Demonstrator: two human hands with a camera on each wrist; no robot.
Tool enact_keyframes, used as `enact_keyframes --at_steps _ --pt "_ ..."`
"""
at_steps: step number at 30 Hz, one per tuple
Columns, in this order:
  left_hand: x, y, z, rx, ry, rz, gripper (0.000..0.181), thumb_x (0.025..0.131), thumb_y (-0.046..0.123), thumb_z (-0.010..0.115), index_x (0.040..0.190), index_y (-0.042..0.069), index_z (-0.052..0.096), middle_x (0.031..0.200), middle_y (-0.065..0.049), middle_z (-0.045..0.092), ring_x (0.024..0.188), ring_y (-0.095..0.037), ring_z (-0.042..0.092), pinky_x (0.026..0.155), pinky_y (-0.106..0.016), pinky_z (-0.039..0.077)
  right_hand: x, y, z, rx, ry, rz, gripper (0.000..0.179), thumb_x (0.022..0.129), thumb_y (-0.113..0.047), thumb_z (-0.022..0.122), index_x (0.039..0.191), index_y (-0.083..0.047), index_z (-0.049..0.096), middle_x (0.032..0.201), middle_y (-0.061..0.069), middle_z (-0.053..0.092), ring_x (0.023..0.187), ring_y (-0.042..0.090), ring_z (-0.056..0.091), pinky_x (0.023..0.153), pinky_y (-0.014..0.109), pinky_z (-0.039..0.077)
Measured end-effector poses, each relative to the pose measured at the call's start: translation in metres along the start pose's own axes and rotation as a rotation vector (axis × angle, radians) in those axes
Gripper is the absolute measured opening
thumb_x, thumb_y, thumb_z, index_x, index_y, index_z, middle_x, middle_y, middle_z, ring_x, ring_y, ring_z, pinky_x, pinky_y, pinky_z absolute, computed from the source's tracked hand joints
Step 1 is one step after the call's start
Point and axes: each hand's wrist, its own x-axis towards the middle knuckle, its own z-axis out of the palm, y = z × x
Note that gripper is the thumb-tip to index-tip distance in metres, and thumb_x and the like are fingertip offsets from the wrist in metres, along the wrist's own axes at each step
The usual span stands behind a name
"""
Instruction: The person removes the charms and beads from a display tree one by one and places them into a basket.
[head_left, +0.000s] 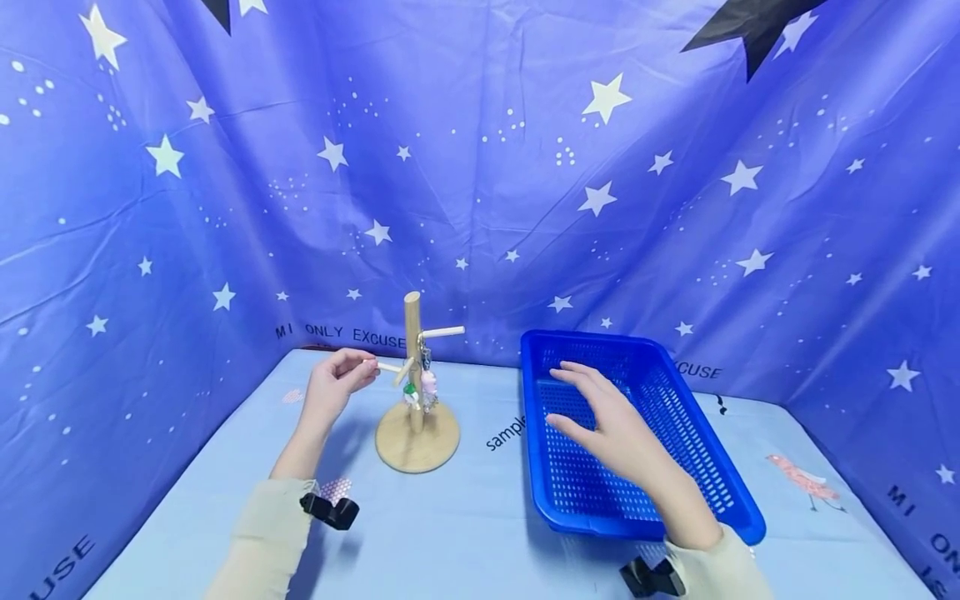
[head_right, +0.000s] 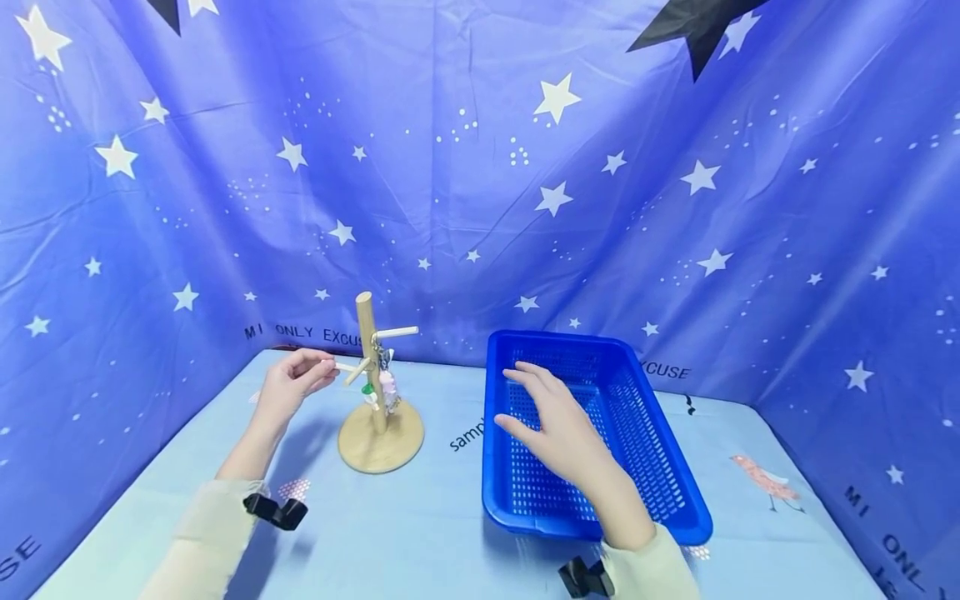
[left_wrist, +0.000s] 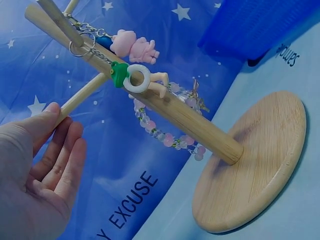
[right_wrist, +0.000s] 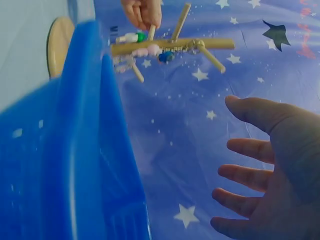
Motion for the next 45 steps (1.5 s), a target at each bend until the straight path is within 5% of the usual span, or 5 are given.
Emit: enact_keyframes --at_steps 17,36,45 --pt "0.000 0.008 -0.004 0.054 -0.060 -0.052 0.035 0.096 0.018 0.067 0.115 -0.009 0.058 0.086 0.014 0.069 0.085 0.000 0.069 0.086 -0.018 0.061 0.020 -0.041 0.041 0.150 0.009 -0.031 0.054 0.094 -0.034 0.069 0.141 -0.012 0.053 0.150 0.008 0.050 0.141 0.031 0.046 0.115 0.055 0.044" --pt "-0.001 0.011 -0.005 0.114 -0.060 -0.027 0.031 0.097 0.015 0.066 0.113 -0.010 0.059 0.087 0.011 0.071 0.082 0.002 0.068 0.083 -0.016 0.061 0.036 -0.077 0.072 0.325 0.070 -0.022 0.045 0.093 -0.027 0.070 0.134 -0.013 0.059 0.139 0.006 0.060 0.130 0.029 0.056 0.107 0.050 0.051" --pt "-0.001 0.011 -0.002 0.137 -0.057 -0.024 0.030 0.097 0.015 0.066 0.113 -0.010 0.059 0.090 0.006 0.072 0.082 0.002 0.068 0.084 -0.017 0.061 0.043 -0.084 0.087 0.524 0.129 0.032 0.057 0.083 -0.030 0.082 0.132 -0.012 0.059 0.136 0.009 0.060 0.126 0.033 0.059 0.110 0.050 0.050"
